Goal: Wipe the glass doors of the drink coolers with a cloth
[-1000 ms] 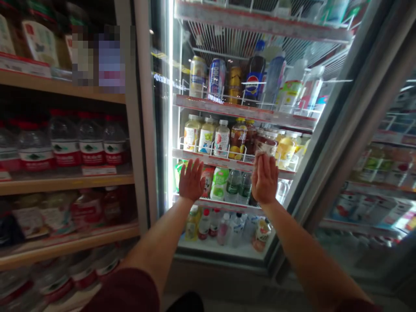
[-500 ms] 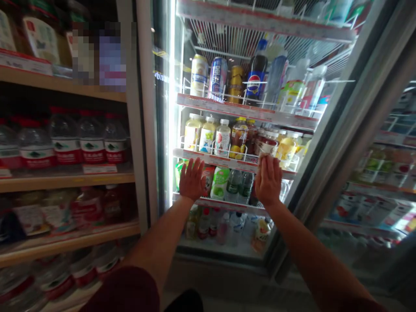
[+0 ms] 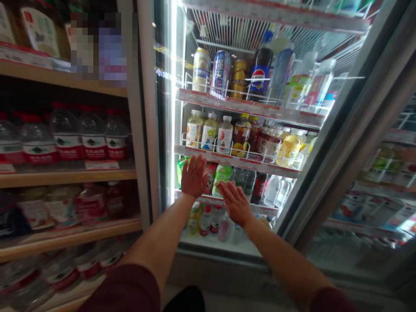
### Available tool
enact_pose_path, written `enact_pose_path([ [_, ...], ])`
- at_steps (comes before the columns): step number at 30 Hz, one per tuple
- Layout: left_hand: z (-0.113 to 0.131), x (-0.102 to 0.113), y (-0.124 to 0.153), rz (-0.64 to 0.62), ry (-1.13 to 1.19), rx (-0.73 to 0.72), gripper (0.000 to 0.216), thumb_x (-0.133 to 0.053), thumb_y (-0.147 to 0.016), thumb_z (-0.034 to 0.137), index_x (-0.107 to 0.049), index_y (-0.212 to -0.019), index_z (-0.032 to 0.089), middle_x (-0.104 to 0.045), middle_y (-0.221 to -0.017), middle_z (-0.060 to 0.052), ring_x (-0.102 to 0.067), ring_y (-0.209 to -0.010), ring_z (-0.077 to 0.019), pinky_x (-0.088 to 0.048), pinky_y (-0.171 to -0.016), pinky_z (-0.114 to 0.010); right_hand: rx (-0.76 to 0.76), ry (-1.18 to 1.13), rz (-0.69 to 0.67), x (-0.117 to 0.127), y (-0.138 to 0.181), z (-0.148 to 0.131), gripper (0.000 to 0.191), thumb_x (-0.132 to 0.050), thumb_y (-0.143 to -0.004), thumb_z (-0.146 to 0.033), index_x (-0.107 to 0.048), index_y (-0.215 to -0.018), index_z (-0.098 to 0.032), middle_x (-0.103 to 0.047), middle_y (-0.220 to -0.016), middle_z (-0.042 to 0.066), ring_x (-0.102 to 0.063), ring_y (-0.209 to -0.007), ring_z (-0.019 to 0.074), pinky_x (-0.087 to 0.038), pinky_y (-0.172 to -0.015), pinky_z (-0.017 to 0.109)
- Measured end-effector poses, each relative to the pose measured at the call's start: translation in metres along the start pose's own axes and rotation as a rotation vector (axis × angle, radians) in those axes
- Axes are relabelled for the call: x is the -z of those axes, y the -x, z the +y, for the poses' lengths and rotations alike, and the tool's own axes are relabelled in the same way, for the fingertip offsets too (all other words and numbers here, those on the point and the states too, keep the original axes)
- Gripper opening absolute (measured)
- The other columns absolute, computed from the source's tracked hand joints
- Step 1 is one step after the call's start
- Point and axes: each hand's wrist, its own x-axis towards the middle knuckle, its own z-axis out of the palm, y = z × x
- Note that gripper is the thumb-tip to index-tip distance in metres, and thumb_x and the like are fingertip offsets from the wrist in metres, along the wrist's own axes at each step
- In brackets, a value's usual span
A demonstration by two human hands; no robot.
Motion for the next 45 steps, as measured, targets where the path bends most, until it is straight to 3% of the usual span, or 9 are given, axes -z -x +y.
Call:
enact_pose_path([
  [6,-0.001,0.001,0.000,0.001,0.013,0.006,0.063,-0.042,-0.100,0.030,-0.026,-0.159,0.016,-0.034,-0.160,-0.012,-0.010,-0.155,-0.0240,-0.011,-0.128,-0.049,0.320,-0.185,-0.213,-0.039,0.028,-0.053,0.068,-0.046,-0.094,-0.016,-0.026,-0.159,-0.017,-0.038,-0.161,0.002,-0.034,-0.149,0.0167,-0.032,-0.119,0.034],
  [9,-0.002,0.000,0.001,-0.041,0.043,0.041,0.060,-0.040,-0.100,0.033,-0.031,-0.157,0.017,-0.034,-0.161,-0.012,-0.012,-0.155,-0.0256,-0.011,-0.128,-0.051,0.260,-0.173,-0.222,-0.024,0.019,-0.031,0.073,-0.045,-0.093,-0.012,-0.020,-0.161,-0.021,-0.039,-0.161,0.003,-0.033,-0.150,0.0169,-0.027,-0.122,0.036],
  [14,-0.003,-0.001,0.003,-0.069,0.041,0.053,0.061,-0.040,-0.099,0.034,-0.031,-0.157,0.017,-0.034,-0.161,-0.012,-0.013,-0.155,-0.0258,-0.011,-0.128,-0.051,-0.161,0.010,0.018,-0.001,0.033,0.007,0.073,-0.044,-0.096,-0.015,-0.014,-0.162,-0.022,-0.043,-0.158,0.009,-0.035,-0.150,0.0252,-0.018,-0.125,0.044],
  [20,-0.002,-0.001,0.002,-0.050,0.026,0.045,0.060,-0.040,-0.100,0.033,-0.033,-0.156,0.016,-0.035,-0.160,-0.013,-0.013,-0.155,-0.0259,-0.012,-0.128,-0.051,0.191,-0.036,-0.154,0.005,0.090,0.018,0.076,-0.039,-0.090,-0.003,-0.021,-0.161,-0.023,-0.046,-0.157,0.000,-0.038,-0.147,0.0139,-0.019,-0.125,0.033],
  [25,-0.003,-0.002,0.002,-0.043,0.051,0.052,0.060,-0.040,-0.099,0.033,-0.033,-0.156,0.016,-0.036,-0.160,-0.013,-0.013,-0.155,-0.0265,-0.012,-0.128,-0.052,-0.347,0.143,0.091,0.030,0.068,0.062,0.070,-0.044,-0.100,-0.021,-0.013,-0.162,-0.024,-0.036,-0.163,0.010,-0.029,-0.153,0.0272,-0.016,-0.126,0.051],
  [28,-0.003,-0.003,0.003,-0.069,0.053,0.072,0.060,-0.040,-0.099,0.035,-0.034,-0.156,0.016,-0.036,-0.160,-0.013,-0.015,-0.155,-0.0273,-0.012,-0.127,-0.053,-0.614,0.157,0.254,0.023,0.079,0.056,0.076,-0.044,-0.101,-0.029,0.000,-0.162,-0.017,-0.016,-0.168,0.017,-0.014,-0.156,0.0359,-0.027,-0.121,0.062],
  [34,-0.004,-0.005,0.003,-0.057,0.059,0.072,0.061,-0.038,-0.100,0.036,-0.032,-0.157,0.017,-0.033,-0.161,-0.012,-0.013,-0.155,-0.0266,-0.010,-0.128,-0.052,-0.381,0.112,0.099,-0.005,0.138,0.014,0.073,-0.045,-0.099,-0.019,-0.011,-0.163,-0.026,-0.027,-0.166,0.010,-0.020,-0.155,0.0303,-0.031,-0.121,0.057],
  [41,-0.003,-0.006,0.002,-0.045,0.070,0.067,0.062,-0.038,-0.100,0.036,-0.029,-0.158,0.019,-0.032,-0.162,-0.011,-0.008,-0.156,-0.0249,-0.010,-0.129,-0.052,-0.813,0.157,0.346,0.038,0.066,0.088,0.074,-0.037,-0.103,-0.034,0.003,-0.162,-0.014,-0.014,-0.167,0.022,-0.013,-0.155,0.0388,-0.027,-0.117,0.070],
  [45,-0.003,-0.006,0.003,-0.079,0.102,0.096,0.061,-0.037,-0.100,0.037,-0.030,-0.158,0.018,-0.033,-0.162,-0.011,-0.010,-0.156,-0.0259,-0.009,-0.129,-0.053,-0.736,0.137,0.329,0.020,0.095,0.062,0.075,-0.039,-0.102,-0.030,0.003,-0.162,-0.013,-0.009,-0.168,0.022,-0.008,-0.156,0.0375,-0.029,-0.118,0.069],
])
